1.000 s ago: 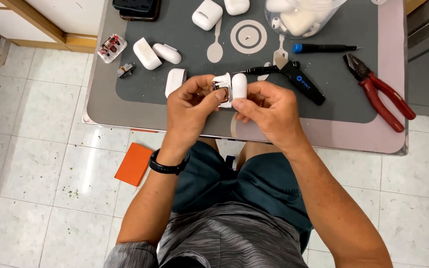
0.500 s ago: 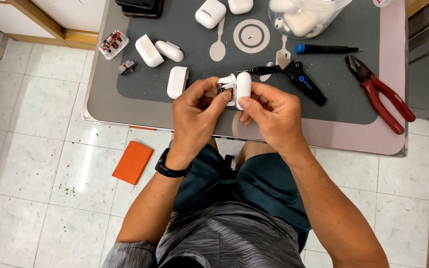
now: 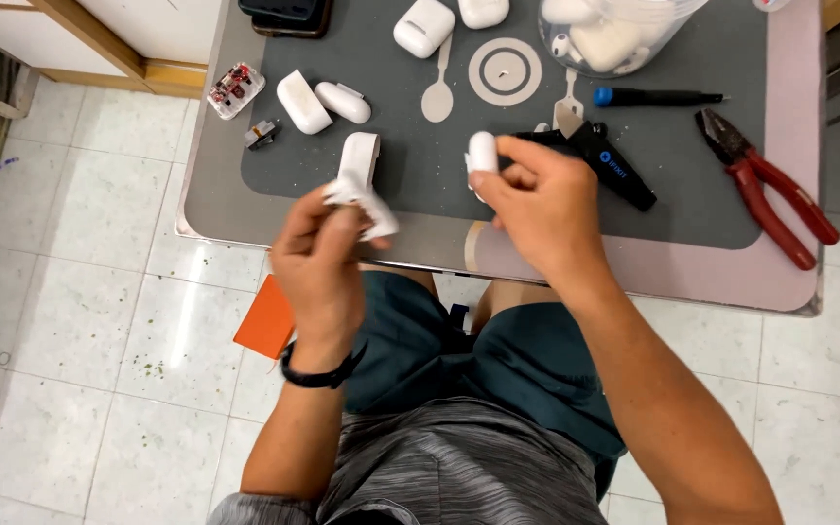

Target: Disassembling and reassembling internal components of an electronic device using a screwdriver

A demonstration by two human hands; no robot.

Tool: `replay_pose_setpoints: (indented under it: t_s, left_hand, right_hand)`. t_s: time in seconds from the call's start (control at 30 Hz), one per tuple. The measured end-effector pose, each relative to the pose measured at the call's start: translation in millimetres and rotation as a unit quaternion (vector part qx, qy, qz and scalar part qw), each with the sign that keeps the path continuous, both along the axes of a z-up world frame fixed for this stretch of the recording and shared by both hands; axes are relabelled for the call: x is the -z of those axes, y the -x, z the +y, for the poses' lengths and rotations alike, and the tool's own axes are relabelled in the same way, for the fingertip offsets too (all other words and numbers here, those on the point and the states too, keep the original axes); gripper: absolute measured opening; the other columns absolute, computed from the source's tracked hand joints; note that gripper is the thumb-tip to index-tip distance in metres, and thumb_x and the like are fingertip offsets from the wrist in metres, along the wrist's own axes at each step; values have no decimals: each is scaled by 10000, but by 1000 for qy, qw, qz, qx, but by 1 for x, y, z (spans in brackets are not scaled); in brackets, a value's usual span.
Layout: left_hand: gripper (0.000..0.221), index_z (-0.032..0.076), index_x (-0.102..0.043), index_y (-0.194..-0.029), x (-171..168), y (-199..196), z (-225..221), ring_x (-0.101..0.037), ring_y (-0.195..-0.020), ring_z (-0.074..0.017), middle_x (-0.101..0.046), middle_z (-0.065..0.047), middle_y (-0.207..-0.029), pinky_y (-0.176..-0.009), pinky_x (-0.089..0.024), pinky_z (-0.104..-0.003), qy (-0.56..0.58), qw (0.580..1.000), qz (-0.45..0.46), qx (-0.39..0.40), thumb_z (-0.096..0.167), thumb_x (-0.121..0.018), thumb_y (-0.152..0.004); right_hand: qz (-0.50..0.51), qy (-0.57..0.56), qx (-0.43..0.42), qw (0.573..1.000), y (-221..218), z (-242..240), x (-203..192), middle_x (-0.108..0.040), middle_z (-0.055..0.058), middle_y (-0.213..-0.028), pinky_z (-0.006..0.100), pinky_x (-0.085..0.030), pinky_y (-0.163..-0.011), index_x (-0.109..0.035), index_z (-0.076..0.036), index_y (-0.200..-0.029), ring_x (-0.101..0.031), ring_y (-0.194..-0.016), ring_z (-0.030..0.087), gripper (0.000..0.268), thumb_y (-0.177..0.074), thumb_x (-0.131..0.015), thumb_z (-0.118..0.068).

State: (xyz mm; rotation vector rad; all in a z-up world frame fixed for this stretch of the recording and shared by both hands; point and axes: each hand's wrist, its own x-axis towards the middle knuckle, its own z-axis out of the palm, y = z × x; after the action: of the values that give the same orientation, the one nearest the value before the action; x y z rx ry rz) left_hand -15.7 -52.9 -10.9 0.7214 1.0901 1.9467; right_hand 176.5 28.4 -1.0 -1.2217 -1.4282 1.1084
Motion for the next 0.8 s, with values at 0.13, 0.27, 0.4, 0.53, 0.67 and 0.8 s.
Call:
replay_pose_setpoints:
  t_s: [0.13, 0.27, 0.4, 0.53, 0.67, 0.8]
  left_hand:
    - [268, -71, -649, -1101, 7, 30, -9, -707, -692, -209, -679, -150, -834, -556, -657, -331, 3, 999, -51, -6, 109, -721, -916]
    - [299, -68, -640, -1136, 6, 37, -13, -724, -708, -236, -695, -165, -856, -565, -653, -348, -9, 997, -66, 28, 136, -720, -932]
    - [377, -56, -661, -1197, 7, 25, -17, -737, -750, -229, -722, -164, -917, -562, -667, -380, 5, 997, -62, 52, 139, -753, -888]
    - [429, -18, -637, -1314, 7, -12, 2, -727, -788, -213, -735, -169, -986, -522, -620, -305, -5, 993, 5, 118, 75, -754, -912]
    - [420, 67, -644, -1367, -5, -58, 25, -718, -834, -141, -769, -125, -1051, -594, -606, -273, -30, 979, 128, 157, 55, -744, -959]
    - [412, 78, -665, -1340, -10, -58, 30, -740, -829, -146, -772, -107, -1007, -633, -616, -289, -38, 967, 193, 160, 39, -764, -943]
  right_hand:
    - [-10, 64, -17, 998, 40, 4, -18, -766, 158, -851, 238, -614, -407, -681, 9, -1237, -706, -502, 157, 444, -841, -801, -155]
    - [18, 31, -30, 999, 52, 1, -27, -780, 211, -971, 258, -650, -471, -631, 69, -1283, -767, -595, 211, 464, -892, -747, -153]
    - [76, -21, -38, 996, 22, -17, -5, -764, 211, -1010, 292, -651, -559, -636, 61, -1294, -741, -672, 212, 399, -956, -741, -125]
    - [108, -58, -134, 983, -7, -36, -4, -753, 246, -1008, 323, -645, -596, -618, 96, -1320, -746, -729, 227, 448, -903, -738, -17]
    - [85, -48, -113, 989, -20, -37, 0, -743, 269, -907, 328, -629, -562, -665, 134, -1253, -746, -704, 248, 359, -915, -725, 32]
    - [100, -38, -89, 990, -36, -34, 1, -730, 272, -910, 334, -631, -563, -638, 139, -1261, -742, -703, 261, 351, -925, -697, 55]
